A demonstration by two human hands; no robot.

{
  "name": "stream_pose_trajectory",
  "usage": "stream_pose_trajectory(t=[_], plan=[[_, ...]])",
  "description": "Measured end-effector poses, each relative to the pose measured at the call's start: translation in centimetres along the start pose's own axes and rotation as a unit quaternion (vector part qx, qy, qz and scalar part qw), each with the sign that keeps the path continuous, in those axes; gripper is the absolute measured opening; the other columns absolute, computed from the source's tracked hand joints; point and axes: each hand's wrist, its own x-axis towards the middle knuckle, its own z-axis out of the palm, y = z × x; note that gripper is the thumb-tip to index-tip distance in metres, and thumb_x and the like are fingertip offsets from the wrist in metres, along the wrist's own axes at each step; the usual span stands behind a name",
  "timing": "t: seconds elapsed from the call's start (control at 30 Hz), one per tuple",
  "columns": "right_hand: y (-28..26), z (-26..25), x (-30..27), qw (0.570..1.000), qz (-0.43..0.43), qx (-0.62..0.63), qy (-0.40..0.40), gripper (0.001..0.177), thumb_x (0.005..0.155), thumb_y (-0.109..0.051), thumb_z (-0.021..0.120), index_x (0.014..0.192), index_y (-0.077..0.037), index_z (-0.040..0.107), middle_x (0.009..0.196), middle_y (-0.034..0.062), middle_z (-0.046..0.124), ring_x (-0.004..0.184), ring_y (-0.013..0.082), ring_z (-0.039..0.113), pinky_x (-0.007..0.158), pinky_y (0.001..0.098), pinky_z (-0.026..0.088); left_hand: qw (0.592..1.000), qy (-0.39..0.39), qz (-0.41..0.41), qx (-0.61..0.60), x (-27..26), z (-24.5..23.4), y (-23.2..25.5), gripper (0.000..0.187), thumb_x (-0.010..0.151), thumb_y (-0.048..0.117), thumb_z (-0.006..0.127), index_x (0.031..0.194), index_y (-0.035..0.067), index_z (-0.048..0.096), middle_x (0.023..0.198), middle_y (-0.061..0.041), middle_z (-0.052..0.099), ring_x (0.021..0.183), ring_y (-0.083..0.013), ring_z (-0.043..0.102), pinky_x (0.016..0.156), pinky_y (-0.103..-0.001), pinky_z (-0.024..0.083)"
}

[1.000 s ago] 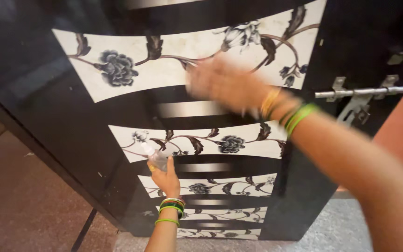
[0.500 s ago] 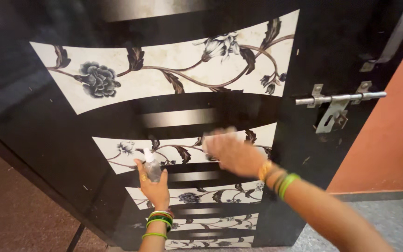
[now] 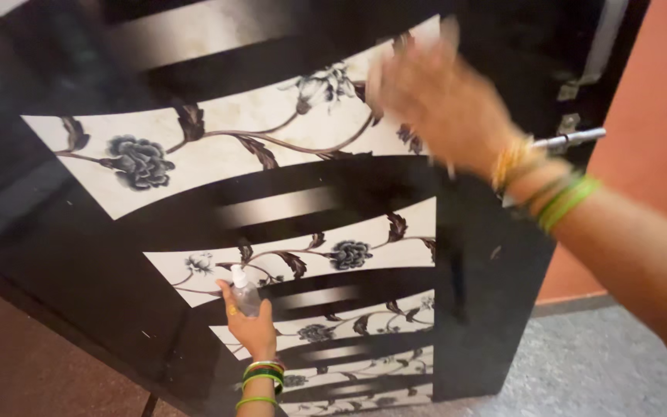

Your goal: The person cleans a black metal door with floral-patterned panels. They spray a cleaning solution from a small bottle and wipe the surface with a cloth, working across the panels and around the latch.

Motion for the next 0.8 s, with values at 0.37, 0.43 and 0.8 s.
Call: stream_pose_trajectory(t=[0.37, 0.43, 0.8], plan=[[-13.8, 1.8, -6.7, 0.951, 0.076, 0.264, -0.141, 0.092, 0.092, -0.058, 0.055, 0.155, 0.003, 0.031, 0.160, 0.0292, 0.028, 0.149, 0.0482, 0.026, 0.125, 0.0589, 0.020, 0.999, -0.038, 0.018, -0.001, -0.7, 0.5, 0.3, 0.108, 0.072, 0.001, 0.073, 0.166, 0.011, 0.019, 0.161, -0.020, 0.042, 0.145, -0.0301, 0.045, 0.117, -0.034, 0.033], [-18.3, 2.7, -11.5, 0.899, -0.056, 0.382, -0.205, 0.091, 0.092, -0.054, 0.057, 0.155, 0.001, 0.022, 0.158, 0.0250, 0.025, 0.147, 0.0417, 0.026, 0.115, 0.0508, 0.024, 0.999, -0.041, 0.035, 0.009, -0.6, 0.3, 0.1, 0.109, 0.072, -0.001, 0.073, 0.167, 0.011, 0.021, 0.161, -0.021, 0.043, 0.145, -0.0318, 0.045, 0.118, -0.035, 0.032], [-16.9, 2.1, -10.3, 0.945, -0.263, 0.195, -0.018, 0.070, 0.099, -0.015, 0.044, 0.163, 0.001, 0.020, 0.161, 0.0224, 0.032, 0.138, 0.0354, 0.044, 0.120, 0.0443, 0.032, 0.999, -0.047, 0.014, -0.014, -0.6, -1.0, -0.3, 0.102, 0.071, 0.002, 0.071, 0.164, 0.012, 0.030, 0.146, -0.018, 0.057, 0.125, -0.0250, 0.059, 0.106, -0.031, 0.044]])
